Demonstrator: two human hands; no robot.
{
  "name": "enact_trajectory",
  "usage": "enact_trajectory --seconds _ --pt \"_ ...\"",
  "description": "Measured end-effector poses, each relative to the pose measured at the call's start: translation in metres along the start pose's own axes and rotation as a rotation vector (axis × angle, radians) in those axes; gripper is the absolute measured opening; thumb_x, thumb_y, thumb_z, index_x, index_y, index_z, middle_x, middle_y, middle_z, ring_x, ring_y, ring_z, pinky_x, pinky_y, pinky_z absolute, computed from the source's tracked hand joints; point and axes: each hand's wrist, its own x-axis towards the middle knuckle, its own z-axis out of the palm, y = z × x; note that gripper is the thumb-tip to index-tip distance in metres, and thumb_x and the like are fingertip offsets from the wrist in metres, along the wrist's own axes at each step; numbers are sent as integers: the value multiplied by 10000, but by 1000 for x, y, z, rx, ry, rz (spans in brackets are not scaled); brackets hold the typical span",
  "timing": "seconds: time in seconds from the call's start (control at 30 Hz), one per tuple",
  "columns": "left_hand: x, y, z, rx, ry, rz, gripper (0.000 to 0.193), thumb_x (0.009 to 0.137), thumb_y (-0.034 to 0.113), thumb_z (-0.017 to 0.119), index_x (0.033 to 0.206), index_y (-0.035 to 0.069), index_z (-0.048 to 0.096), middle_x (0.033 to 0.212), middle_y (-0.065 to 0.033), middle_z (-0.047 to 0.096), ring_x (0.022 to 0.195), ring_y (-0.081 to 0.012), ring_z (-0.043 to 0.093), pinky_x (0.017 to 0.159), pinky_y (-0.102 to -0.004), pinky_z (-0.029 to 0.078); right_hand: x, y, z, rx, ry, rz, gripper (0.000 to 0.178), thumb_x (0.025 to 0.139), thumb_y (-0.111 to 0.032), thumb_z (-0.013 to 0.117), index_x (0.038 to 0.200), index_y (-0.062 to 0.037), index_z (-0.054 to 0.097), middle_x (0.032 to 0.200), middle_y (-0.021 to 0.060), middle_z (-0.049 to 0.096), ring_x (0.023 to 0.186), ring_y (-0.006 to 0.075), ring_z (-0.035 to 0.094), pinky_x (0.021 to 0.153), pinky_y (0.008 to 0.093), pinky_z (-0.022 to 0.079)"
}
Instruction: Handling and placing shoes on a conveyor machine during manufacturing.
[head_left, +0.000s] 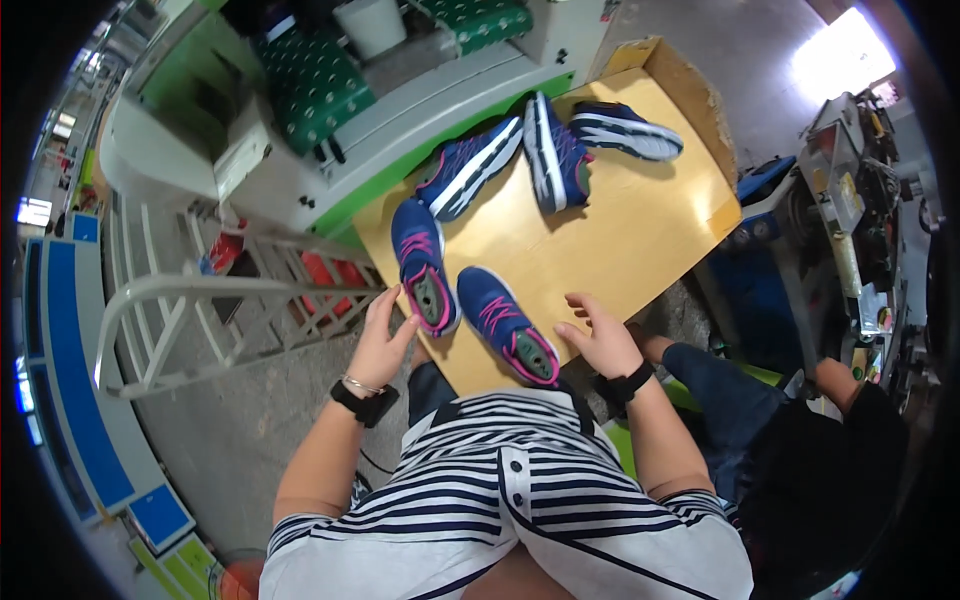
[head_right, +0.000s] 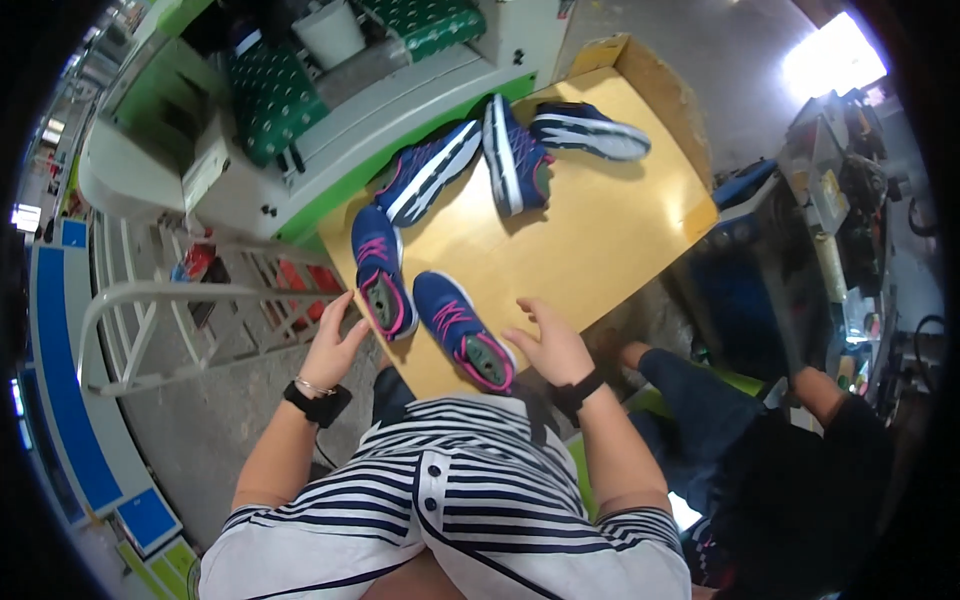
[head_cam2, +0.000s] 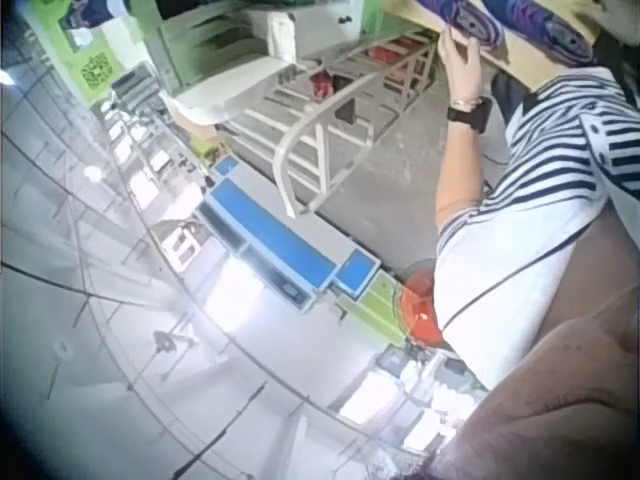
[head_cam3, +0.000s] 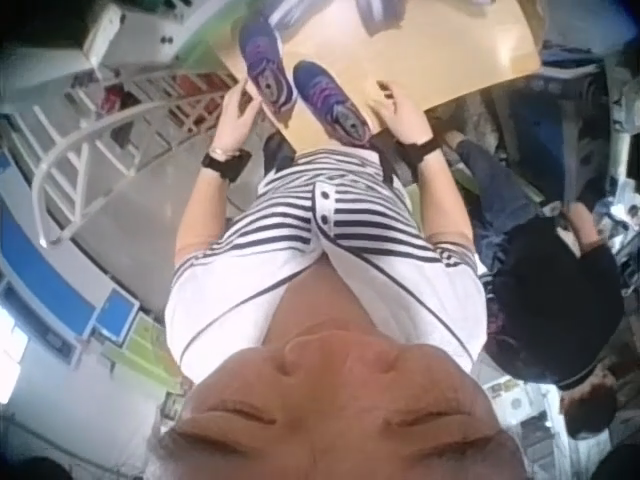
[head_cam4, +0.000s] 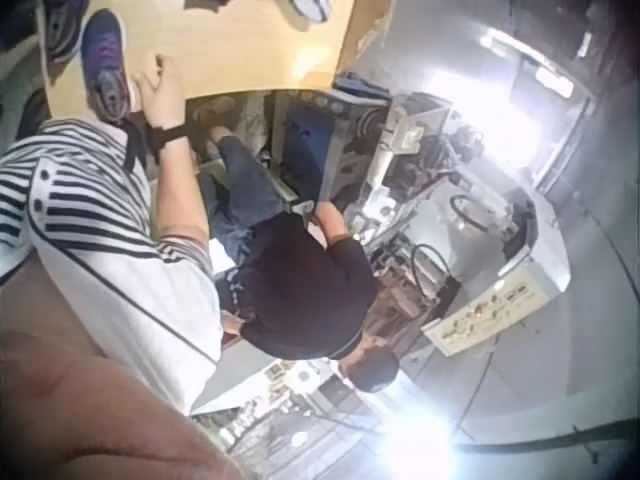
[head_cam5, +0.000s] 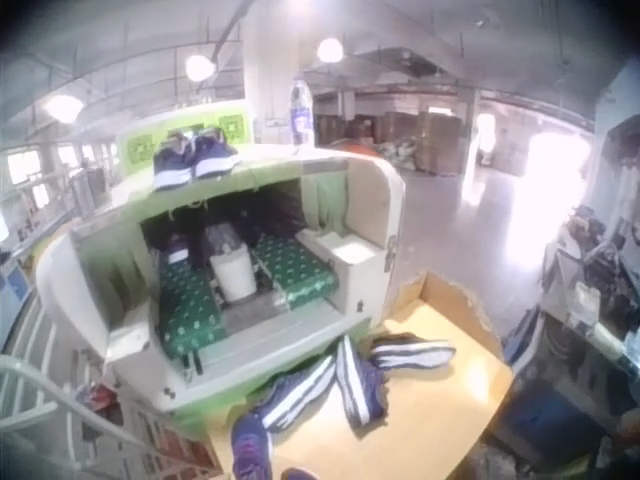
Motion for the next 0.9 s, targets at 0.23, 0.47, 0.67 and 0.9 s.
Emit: enact_trajectory --seconds 0.23,0.47,0.67,0.9 --pt "-10 -15 26 -43 60 -155 690 930 296 636 1467 -4 323 1459 -236 376 1370 -331 365 1128 -391 290 2 -3 51 -123 -270 -331 1018 697 -206 831 1512 -96 232 1416 283 427 1316 392 437 1085 405 364" --pt "4 1 33 33 216 -34 753 890 253 664 1482 9 268 1502 -269 251 1399 -400 270 1145 -433 249 14 -8 27 448 -243 43 841 782 -96 737 1490 -69 283 1322 196 488 1201 262 505 1044 340 388" --pt "18 33 57 246 136 164 834 835 244 689 1507 46 236 1549 -271 159 1424 -472 177 1137 -550 200 84 -14 60 297 15 -288 977 804 -288 779 1509 17 174 1487 278 326 1389 332 345 1141 390 276" --pt "36 27 62 502 -65 138 989 769 332 740 1535 62 175 1601 -226 15 1458 -473 7 1132 -613 106 218 13 8 -17 523 -34 1145 660 -393 846 1523 -60 170 1485 350 247 1384 474 267 1132 477 280"
